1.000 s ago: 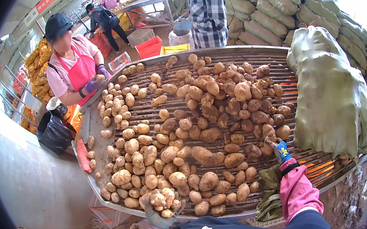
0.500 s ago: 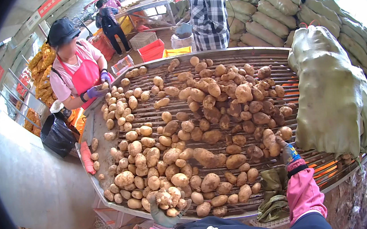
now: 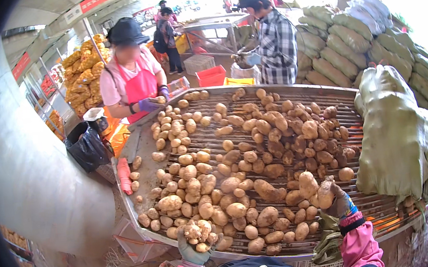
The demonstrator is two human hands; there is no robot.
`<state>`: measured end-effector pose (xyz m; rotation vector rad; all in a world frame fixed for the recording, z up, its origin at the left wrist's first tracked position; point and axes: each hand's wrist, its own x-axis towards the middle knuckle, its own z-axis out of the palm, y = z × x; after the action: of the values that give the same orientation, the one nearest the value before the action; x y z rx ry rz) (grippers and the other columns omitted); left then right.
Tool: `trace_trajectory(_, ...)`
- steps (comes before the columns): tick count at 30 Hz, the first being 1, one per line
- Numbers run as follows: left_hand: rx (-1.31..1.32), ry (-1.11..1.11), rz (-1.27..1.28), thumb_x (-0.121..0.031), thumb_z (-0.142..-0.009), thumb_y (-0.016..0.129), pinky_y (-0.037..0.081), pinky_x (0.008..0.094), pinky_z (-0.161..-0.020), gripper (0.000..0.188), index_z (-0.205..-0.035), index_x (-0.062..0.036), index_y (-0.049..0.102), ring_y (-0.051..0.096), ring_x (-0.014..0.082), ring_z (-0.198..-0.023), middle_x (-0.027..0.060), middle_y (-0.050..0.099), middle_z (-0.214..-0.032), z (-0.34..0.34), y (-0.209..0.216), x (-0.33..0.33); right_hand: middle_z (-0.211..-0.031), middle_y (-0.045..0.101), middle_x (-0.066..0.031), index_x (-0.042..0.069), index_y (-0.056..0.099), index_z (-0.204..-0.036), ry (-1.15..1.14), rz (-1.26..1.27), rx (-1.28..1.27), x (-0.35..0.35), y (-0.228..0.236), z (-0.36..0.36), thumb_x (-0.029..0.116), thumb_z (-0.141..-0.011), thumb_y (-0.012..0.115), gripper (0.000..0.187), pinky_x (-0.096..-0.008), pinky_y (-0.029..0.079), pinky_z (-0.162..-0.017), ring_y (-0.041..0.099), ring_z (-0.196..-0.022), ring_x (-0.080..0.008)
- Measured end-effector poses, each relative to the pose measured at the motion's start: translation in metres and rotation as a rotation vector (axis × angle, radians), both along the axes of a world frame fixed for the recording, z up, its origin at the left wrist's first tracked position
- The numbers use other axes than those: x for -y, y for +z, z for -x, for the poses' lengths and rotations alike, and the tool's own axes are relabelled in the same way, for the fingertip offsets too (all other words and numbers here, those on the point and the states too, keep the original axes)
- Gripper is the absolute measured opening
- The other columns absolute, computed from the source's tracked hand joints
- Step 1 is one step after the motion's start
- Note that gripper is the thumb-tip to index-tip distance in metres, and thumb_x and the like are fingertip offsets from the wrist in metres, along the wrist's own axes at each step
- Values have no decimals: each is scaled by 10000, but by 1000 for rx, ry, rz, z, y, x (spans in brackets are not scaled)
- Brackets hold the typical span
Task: The recorder and other workers are sorting potatoes on a metal grate table and placing them into containers and sacks.
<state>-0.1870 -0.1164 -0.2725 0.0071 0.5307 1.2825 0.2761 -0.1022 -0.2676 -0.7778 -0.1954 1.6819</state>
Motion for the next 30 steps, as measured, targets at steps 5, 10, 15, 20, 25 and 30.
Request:
trace_trajectory(5,103,45,-203,-554,-849,595,528,537,-820,455,-697,-134,510,560,247,-766,47,520,-773,53,-4,27,-1174,614,-115,50,545,-1228,165,27,51,8,27,70,367,-912,622,454,-491,467,-981,592,-1104,-296)
trace_trajectory(10,90,200,-207,-583,-847,572,513,558,-846,471,-718,-132,532,607,282,-870,55,571,-808,132,-48,72,-1203,597,-121,29,524,-1239,378,31,58,13,17,146,335,-912,631,461,-450,460,-1003,590,-1116,-269)
trace_trajectory(15,40,415,104,-621,-866,486,519,506,-801,497,-687,-158,513,594,230,-850,29,526,-730,176,-44,142,-1216,606,-129,21,533,-1249,635,187,135,18,1,230,341,-899,646,488,-435,436,-1022,585,-1131,-272)
trace_trajectory(20,88,459,-144,-283,-920,451,260,312,-512,382,-568,-203,328,209,122,-492,-46,249,-545,237,-97,206,-1141,629,-107,9,562,-1186,814,147,206,31,11,322,338,-905,643,441,-408,499,-946,623,-1032,-256)
trace_trajectory(25,228,677,170,-516,-883,548,456,570,-943,403,-1185,-256,611,550,292,-779,75,606,-980,284,-166,295,-1069,631,-128,-24,564,-1153,976,151,191,43,-11,396,372,-870,662,496,-376,510,-888,625,-964,-249)
trace_trajectory(30,260,816,-105,-498,-882,505,511,468,-784,372,-904,-143,618,489,243,-668,79,565,-825,305,-163,361,-977,656,-106,-49,605,-1080,1190,149,488,61,-37,481,357,-932,596,432,-337,520,-791,644,-859,-223)
